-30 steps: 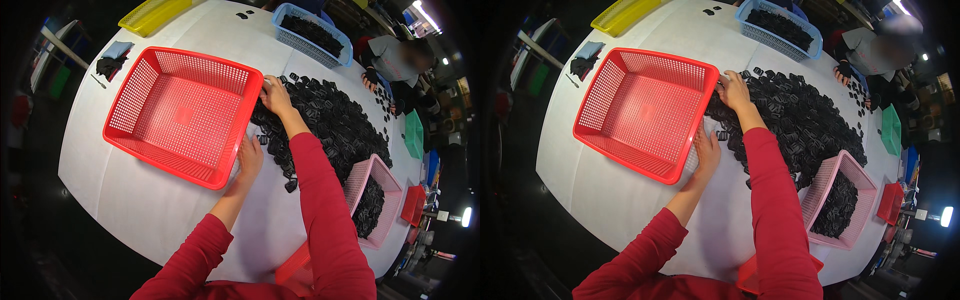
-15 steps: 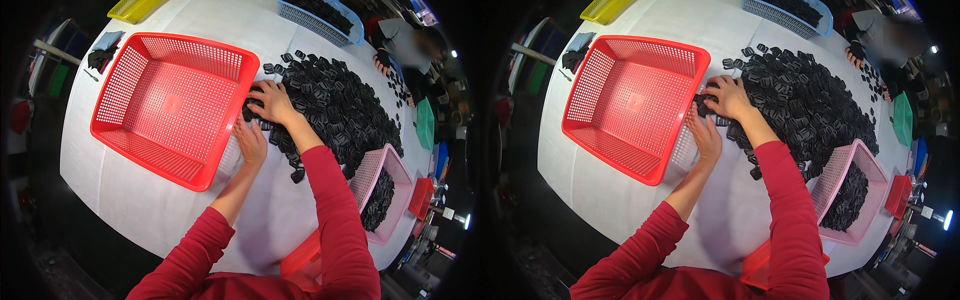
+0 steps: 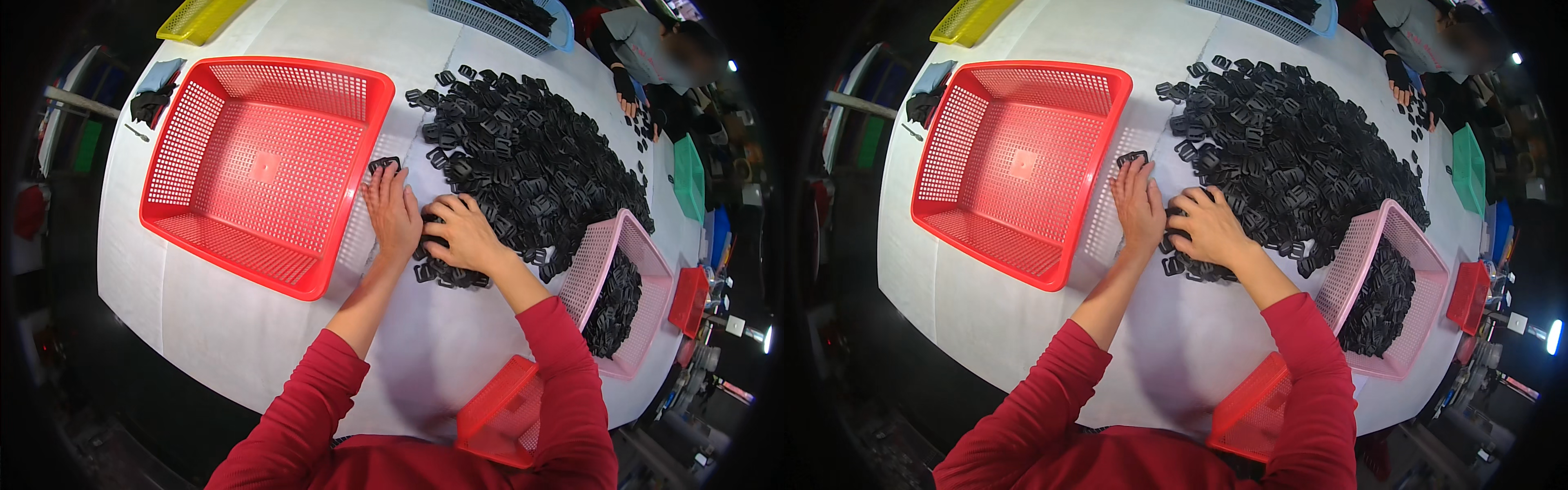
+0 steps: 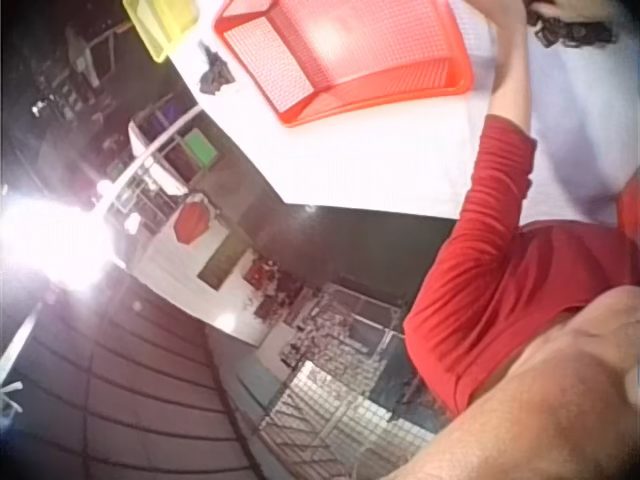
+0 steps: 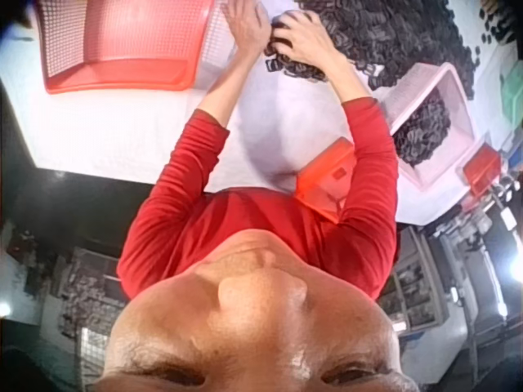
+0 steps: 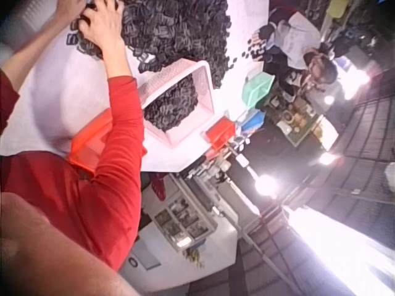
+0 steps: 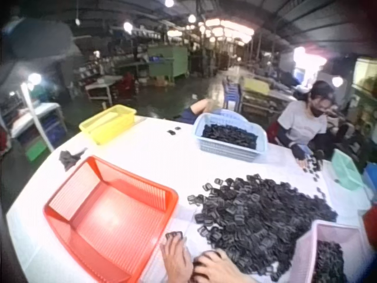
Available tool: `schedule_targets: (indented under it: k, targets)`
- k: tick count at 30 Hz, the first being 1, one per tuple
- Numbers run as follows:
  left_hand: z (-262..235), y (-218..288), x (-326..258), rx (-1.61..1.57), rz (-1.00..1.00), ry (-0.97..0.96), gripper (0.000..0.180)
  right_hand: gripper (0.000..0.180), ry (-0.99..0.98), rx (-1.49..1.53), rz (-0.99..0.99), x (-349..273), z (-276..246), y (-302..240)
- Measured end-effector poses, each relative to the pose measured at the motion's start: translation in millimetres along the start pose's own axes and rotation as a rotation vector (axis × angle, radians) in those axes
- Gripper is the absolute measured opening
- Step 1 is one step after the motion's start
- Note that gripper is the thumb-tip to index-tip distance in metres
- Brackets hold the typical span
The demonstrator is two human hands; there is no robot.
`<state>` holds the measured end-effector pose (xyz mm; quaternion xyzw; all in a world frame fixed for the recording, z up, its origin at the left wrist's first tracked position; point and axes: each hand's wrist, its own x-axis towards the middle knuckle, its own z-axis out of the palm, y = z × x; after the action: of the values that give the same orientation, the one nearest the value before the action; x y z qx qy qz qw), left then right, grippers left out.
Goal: The person sorts small black plastic buckles on a white table, arranging them into neat rows and then transferring them into a red basket. They repeat this process, moving the basket and continuing to sort the buckles by hand.
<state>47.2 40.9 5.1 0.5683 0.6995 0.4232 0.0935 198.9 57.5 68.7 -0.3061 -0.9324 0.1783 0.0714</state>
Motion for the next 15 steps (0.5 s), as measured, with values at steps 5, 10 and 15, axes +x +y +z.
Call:
schedule_targets:
  k: [5,10,15]
  targets:
    - [-23.3,13.0,-29.5,-0.204,0.227,-0.265,0.029,0.021,0.002,0.033,0.044,-43.7,1.6,-21.6]
    - [-41.9,28.8,-75.5,-0.332,0.296,-0.457,0.031,0.023,-0.088,0.038,0.105,-81.6,-0.5,-42.8]
    - [-63.1,38.9,-108.5,-0.49,0.255,-0.563,0.034,0.023,-0.167,0.032,0.132,-116.1,0.4,-69.5]
